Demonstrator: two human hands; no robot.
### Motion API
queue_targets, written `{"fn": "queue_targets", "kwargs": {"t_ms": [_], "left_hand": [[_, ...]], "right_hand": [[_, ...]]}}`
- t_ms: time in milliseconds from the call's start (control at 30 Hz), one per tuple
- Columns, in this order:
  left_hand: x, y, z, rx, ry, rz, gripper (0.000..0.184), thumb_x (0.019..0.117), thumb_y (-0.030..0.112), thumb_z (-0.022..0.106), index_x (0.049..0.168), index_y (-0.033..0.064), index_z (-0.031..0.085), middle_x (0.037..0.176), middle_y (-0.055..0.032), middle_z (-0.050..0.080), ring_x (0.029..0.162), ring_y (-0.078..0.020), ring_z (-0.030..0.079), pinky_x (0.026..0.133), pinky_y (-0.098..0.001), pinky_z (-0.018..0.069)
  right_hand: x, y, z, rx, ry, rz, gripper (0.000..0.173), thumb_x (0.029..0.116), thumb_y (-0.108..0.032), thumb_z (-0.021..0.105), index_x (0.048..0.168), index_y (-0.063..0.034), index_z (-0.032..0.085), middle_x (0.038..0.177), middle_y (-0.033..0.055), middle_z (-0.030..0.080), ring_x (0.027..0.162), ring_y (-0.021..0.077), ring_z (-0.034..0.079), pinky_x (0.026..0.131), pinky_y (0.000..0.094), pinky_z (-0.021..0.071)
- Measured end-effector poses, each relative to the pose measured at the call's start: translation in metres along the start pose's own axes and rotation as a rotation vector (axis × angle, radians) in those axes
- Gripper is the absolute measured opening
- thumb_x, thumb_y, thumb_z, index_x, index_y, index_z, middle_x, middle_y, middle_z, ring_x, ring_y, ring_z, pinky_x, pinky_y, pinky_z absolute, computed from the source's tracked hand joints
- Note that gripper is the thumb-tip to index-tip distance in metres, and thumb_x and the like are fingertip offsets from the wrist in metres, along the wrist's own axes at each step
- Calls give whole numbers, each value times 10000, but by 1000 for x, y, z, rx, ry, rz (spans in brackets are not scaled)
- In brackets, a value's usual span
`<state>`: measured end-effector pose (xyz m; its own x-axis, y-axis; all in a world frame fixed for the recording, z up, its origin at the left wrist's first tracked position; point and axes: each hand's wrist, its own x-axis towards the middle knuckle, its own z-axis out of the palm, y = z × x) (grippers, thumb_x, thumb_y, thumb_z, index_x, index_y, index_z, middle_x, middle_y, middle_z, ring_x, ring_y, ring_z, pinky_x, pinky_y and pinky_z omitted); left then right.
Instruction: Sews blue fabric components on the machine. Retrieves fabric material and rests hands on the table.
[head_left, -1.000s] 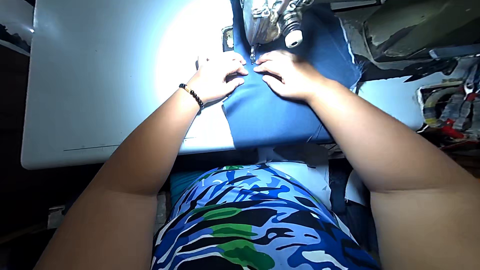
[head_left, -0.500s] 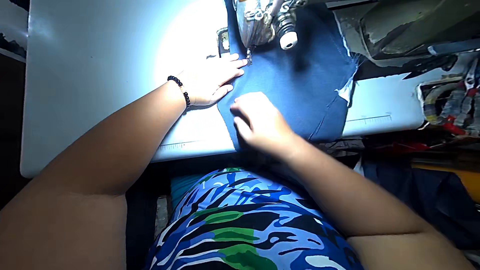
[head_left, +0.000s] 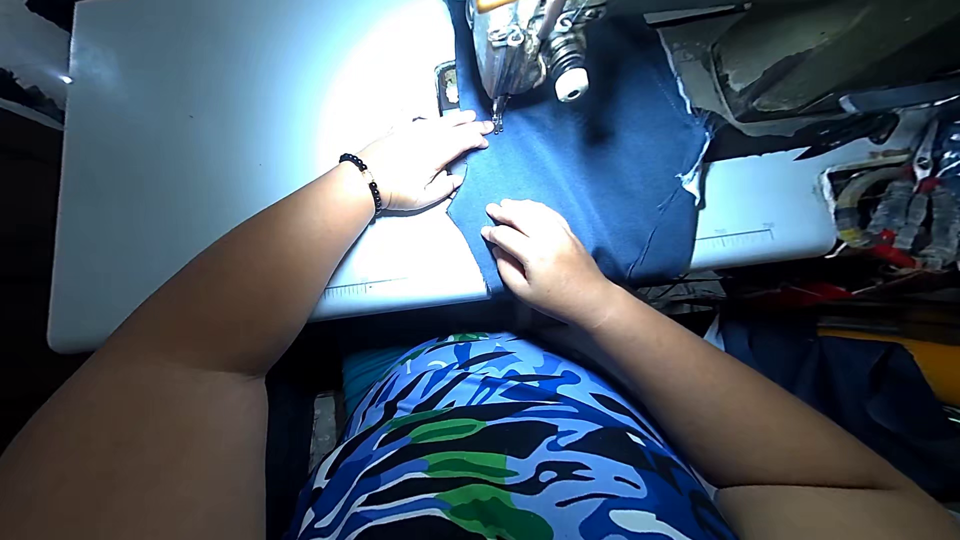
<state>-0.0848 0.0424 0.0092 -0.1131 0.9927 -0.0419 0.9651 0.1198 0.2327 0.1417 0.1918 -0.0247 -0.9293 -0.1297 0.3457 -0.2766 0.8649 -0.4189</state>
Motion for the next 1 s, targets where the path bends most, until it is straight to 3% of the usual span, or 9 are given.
{"fn": "queue_targets", "kwargs": {"t_ms": [200,367,533,667,733,900,1000], "left_hand": [[2,3,-3,0,-13,-47,589,964,363,409,1509,146,470,1663,0,352,1553,-256,274,1129,-672,285],[2,2,1,9,-3,-53,598,974,387,393,1525,161,451,1664,-5,348,1553,-239,270,1131,-672,235],[4,2,2,11,36,-23,601,969,352,428,1519,112,469,1635,-60,394,1528,-288,321,1163,-604,301],[4,13,-2,-2,6,-134,616,981,387,445,1558,176,427,1653,-11,362,1533,-314,290,1064,-757,251],[4,18,-4,-12,-8,-165,630,987,396,441,1572,167,408,1655,-30,351,1523,-341,293,1046,-776,243],[6,32,-7,-13,-46,-264,694,980,430,470,1612,172,347,1653,-65,342,1491,-380,306,1052,-737,257],[8,33,1,-1,31,-254,704,980,478,446,1588,128,395,1581,-142,429,1393,-411,411,1037,-671,323]], "right_hand": [[0,10,-4,22,2,-23,318,976,-152,500,1133,-77,766,1349,158,670,1315,344,592,1127,511,430],[0,23,-16,49,-22,-70,330,953,-114,490,1114,-57,771,1334,157,680,1302,341,602,1124,499,435],[3,46,-36,59,-98,-125,338,917,-87,488,1095,-39,771,1321,166,684,1286,344,608,1107,471,453],[8,62,-56,42,-206,-161,349,884,-61,499,1108,-24,765,1340,163,674,1299,345,603,1107,476,456],[13,76,-66,21,-246,-196,342,894,-31,492,1098,-24,766,1327,154,686,1292,343,616,1107,485,464],[33,105,-90,-67,-319,-202,388,877,113,454,1066,-3,772,1293,142,710,1291,357,621,1138,534,433],[48,116,-99,-124,-347,-142,410,895,162,446,1087,-1,769,1284,142,714,1312,378,599,1168,551,398]]}}
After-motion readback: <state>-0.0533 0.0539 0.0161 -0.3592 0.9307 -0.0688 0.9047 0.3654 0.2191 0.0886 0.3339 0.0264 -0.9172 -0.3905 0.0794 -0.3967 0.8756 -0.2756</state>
